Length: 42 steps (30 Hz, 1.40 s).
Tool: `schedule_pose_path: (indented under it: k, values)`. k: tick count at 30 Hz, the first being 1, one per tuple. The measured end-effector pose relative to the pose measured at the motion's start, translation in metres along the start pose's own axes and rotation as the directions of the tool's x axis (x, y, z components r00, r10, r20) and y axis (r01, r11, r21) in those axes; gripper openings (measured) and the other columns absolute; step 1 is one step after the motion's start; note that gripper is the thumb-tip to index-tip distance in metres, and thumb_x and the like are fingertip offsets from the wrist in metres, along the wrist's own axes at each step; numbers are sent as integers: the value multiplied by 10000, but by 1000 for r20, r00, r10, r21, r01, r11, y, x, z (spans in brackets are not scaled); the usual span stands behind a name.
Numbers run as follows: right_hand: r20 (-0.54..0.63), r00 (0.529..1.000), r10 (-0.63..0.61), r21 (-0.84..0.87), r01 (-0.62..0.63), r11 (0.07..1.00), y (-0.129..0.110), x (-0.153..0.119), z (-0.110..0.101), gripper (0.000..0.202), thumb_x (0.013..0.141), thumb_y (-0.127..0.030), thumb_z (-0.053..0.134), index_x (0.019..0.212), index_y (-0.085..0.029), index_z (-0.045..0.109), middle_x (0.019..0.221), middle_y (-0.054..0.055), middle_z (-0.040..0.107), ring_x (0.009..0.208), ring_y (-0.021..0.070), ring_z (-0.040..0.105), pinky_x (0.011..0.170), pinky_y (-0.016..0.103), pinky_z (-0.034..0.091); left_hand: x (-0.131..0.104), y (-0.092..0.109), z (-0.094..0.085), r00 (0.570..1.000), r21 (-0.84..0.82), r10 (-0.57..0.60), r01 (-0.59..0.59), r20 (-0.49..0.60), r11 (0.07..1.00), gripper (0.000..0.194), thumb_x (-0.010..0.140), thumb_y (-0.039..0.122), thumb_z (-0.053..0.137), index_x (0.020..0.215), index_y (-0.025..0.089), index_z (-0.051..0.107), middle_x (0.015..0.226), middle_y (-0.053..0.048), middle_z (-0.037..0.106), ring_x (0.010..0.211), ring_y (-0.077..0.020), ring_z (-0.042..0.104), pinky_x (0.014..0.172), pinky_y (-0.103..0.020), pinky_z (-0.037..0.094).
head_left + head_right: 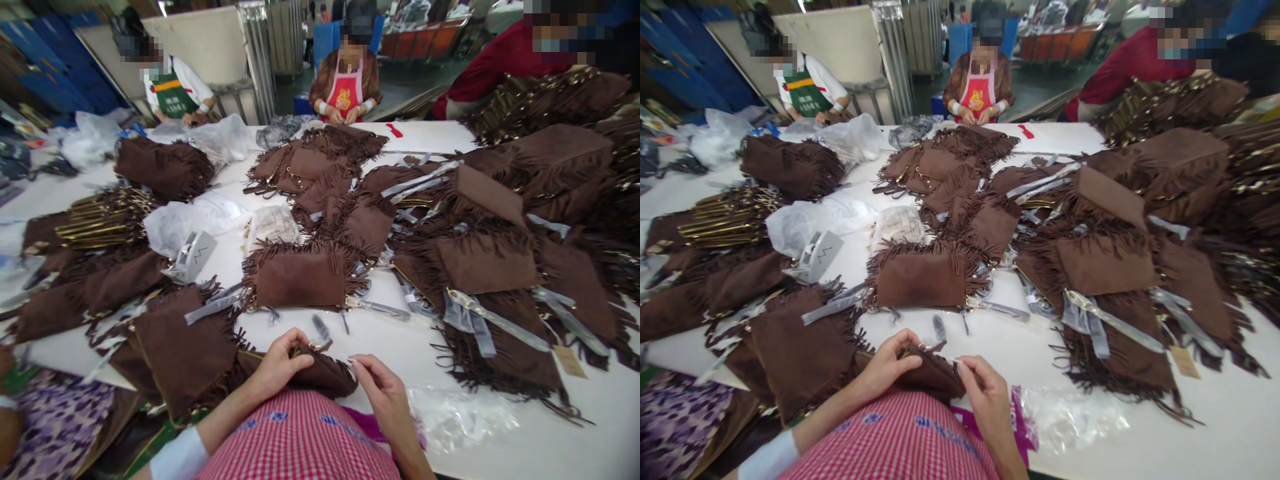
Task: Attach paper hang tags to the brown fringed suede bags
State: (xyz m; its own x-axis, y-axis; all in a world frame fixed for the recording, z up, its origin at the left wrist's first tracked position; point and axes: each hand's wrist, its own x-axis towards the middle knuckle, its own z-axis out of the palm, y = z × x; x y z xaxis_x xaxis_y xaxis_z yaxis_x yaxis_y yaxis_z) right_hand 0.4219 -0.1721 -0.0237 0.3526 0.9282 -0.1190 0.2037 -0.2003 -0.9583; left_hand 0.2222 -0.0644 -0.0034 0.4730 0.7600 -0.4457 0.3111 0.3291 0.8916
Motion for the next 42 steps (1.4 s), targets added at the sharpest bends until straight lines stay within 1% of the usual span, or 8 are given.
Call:
schedule_pose_path:
  k: [3,6,10,14,18,29,34,42]
  values:
    - [55,981,-184,-161,191,968,-13,4,9,235,934,-347,532,851,-217,711,723,16,667,669,160,629,607,239,462,1,2,7,1000,31,29,-29,-1,999,201,663,173,644,851,173,572,787,18,618,793,-166,546,739,-263,404]
    - [112,927,-359,-353,375,857,-19,8,16,253,968,-295,474,889,-211,699,670,1,609,607,139,596,590,244,407,0,5,11,998,34,55,-55,-5,998,196,657,143,634,843,171,578,794,16,616,798,-166,545,750,-263,404]
    - [210,871,-444,-501,486,716,-19,10,22,327,989,-261,417,769,-202,651,615,-12,538,557,124,542,569,254,346,-2,6,13,998,41,62,-62,-3,997,209,649,117,632,846,168,584,797,15,614,800,-165,548,757,-261,402]
    - [250,857,-451,-547,509,665,-20,10,24,351,985,-238,398,695,-204,594,615,-10,539,571,117,537,578,256,321,-4,5,13,996,62,92,-91,-10,994,209,655,111,635,853,165,596,818,10,619,824,-169,549,782,-264,405]
    - [231,859,-456,-607,494,623,-23,10,24,352,979,-236,404,667,-208,566,602,-13,532,558,116,525,565,268,298,-5,5,14,995,88,103,-103,-3,991,217,657,99,631,863,163,603,821,9,621,825,-168,551,783,-263,410]
    - [255,853,-456,-664,497,559,-34,6,24,309,949,-199,436,664,-216,556,593,-10,531,549,125,515,563,275,292,-6,4,13,994,139,108,-107,7,984,218,659,122,649,865,175,605,798,15,610,787,-168,533,740,-258,398]
    - [271,860,-433,-660,493,566,-30,6,24,313,950,-200,425,655,-220,530,599,-9,535,555,124,518,562,274,294,-6,4,14,989,168,143,-135,-38,977,199,628,113,661,800,175,580,794,12,572,795,-169,512,726,-253,384]
    - [297,858,-420,-617,508,601,-29,3,23,302,956,-204,430,682,-212,558,616,-9,539,571,122,533,570,270,303,-7,-1,14,993,97,115,-116,7,989,292,625,117,667,887,175,553,804,24,575,772,-153,509,734,-254,392]
